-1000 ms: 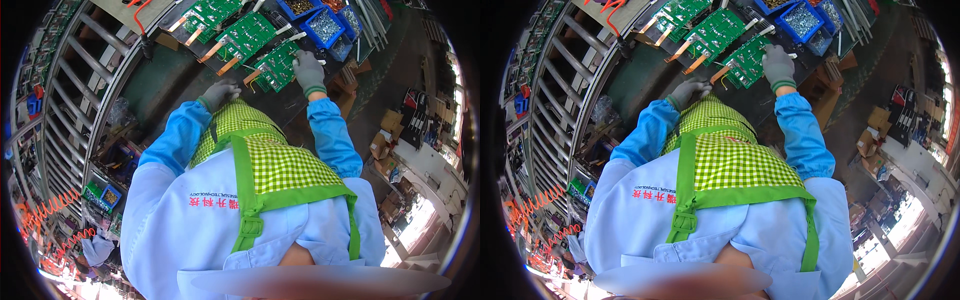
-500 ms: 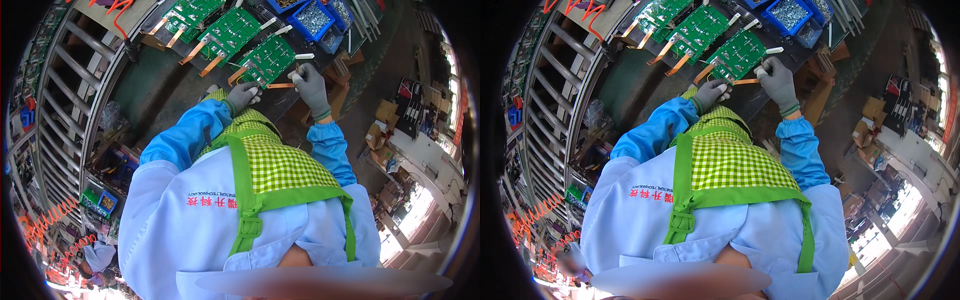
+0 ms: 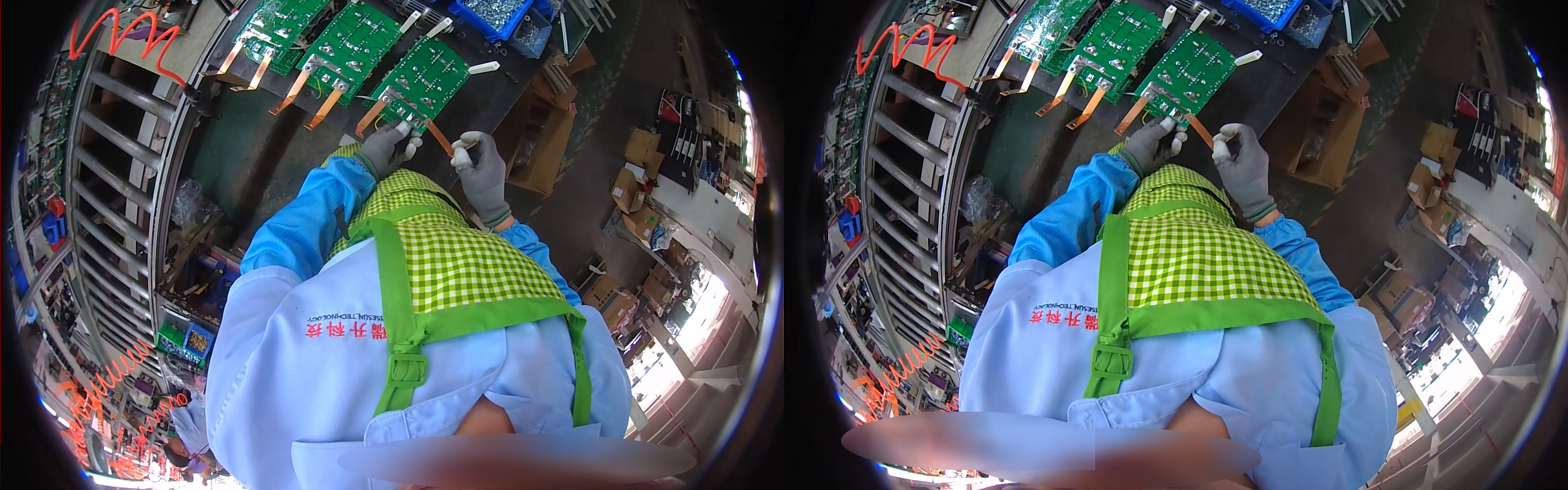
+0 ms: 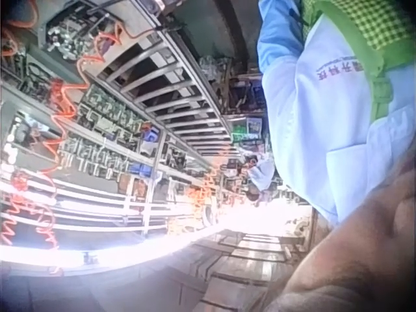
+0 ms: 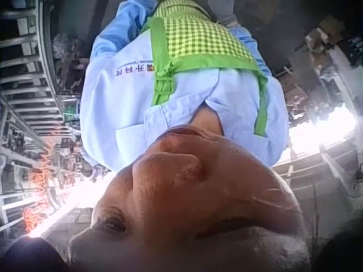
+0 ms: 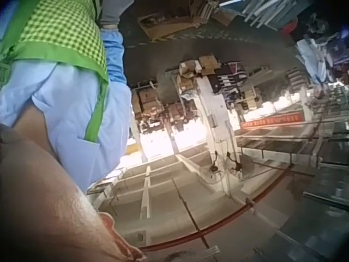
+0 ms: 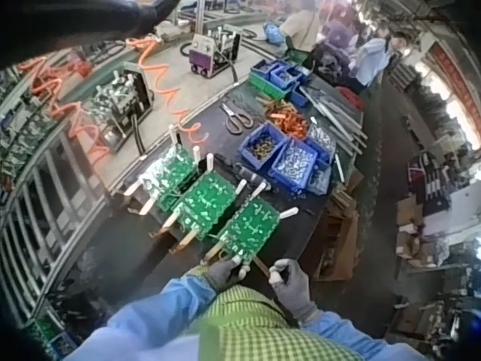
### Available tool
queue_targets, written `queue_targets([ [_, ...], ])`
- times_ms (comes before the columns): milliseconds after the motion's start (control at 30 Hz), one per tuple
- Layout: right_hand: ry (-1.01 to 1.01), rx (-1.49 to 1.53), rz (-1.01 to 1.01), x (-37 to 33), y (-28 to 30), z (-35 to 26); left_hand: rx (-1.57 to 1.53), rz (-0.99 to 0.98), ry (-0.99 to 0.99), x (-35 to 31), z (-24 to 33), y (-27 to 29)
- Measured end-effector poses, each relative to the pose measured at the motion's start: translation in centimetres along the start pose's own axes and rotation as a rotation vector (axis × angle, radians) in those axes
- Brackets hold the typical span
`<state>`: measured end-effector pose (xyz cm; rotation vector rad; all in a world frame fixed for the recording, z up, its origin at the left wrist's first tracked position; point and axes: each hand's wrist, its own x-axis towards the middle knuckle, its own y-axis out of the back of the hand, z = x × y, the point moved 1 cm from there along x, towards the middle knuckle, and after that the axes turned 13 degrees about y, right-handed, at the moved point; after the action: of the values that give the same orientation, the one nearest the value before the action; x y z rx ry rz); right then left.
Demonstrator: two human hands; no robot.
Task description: The recorder is seen assembling circuit board components by attaching copper connectors and securing them with a pneumatic screwdriver.
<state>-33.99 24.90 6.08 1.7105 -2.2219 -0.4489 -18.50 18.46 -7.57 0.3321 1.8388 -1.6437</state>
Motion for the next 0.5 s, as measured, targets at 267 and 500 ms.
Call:
queue_targets([
  [267,0.063,-0.114,-0.049,-0.4,-1.0,-0.2,0.047,-0.009,0.072,0.0,1.1,0.6],
  [500,0.041,-0.159,-0.106,-0.8,-2.2,0.0,0.015,-0.019,0.048,0.1,0.1,0.4],
])
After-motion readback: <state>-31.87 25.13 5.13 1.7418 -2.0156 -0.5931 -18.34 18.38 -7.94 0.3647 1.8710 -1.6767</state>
